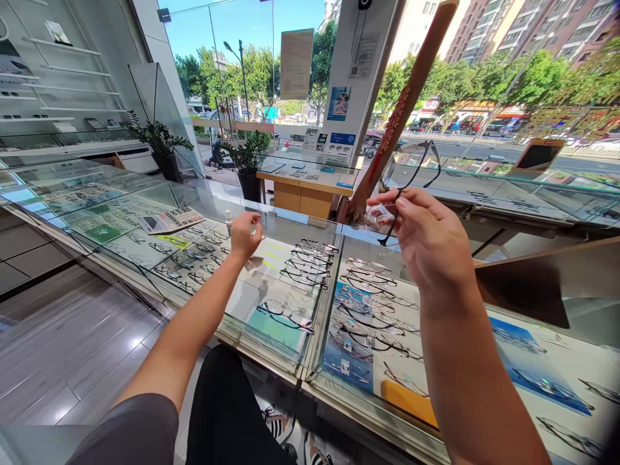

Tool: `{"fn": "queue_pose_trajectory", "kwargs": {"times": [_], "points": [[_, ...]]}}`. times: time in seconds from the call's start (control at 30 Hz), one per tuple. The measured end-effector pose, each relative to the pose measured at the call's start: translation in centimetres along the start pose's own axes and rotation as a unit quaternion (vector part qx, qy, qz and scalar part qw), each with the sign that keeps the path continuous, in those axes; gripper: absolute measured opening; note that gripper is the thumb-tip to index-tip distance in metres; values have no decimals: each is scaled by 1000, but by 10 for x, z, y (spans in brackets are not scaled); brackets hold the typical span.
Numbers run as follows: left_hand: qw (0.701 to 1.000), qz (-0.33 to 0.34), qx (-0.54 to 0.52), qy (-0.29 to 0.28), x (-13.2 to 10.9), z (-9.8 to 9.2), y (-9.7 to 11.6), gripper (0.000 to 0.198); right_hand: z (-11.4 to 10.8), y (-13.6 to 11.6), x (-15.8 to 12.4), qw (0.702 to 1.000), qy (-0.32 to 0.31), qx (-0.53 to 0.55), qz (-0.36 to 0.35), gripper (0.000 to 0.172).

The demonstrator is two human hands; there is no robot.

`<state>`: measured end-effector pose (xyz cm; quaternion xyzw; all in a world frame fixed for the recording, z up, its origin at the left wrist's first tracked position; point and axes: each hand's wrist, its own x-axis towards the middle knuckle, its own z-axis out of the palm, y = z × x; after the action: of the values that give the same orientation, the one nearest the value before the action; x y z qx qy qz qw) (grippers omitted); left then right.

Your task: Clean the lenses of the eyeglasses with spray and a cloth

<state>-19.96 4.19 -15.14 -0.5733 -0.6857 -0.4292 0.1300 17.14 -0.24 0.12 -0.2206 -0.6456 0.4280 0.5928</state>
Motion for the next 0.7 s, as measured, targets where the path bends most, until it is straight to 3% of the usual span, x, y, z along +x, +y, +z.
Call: {"fn": "queue_pose_trajectory", "kwargs": {"times": [0.13,0.4,0.57,0.7], "points": [[995,18,28,-96,-7,12,19,30,1,-1,0,1000,4,5,6,10],[968,-142,113,-174,-15,22,4,37,-1,3,0,1000,-10,-8,-1,11],[955,-221,77,-184,-9,23,-13,40,-1,2,-1,1000,-15,-9,-6,13],[949,-267,-15,-166,-2,18,-20,43,-2,-1,-1,999,-20,-31,-13,15]]}}
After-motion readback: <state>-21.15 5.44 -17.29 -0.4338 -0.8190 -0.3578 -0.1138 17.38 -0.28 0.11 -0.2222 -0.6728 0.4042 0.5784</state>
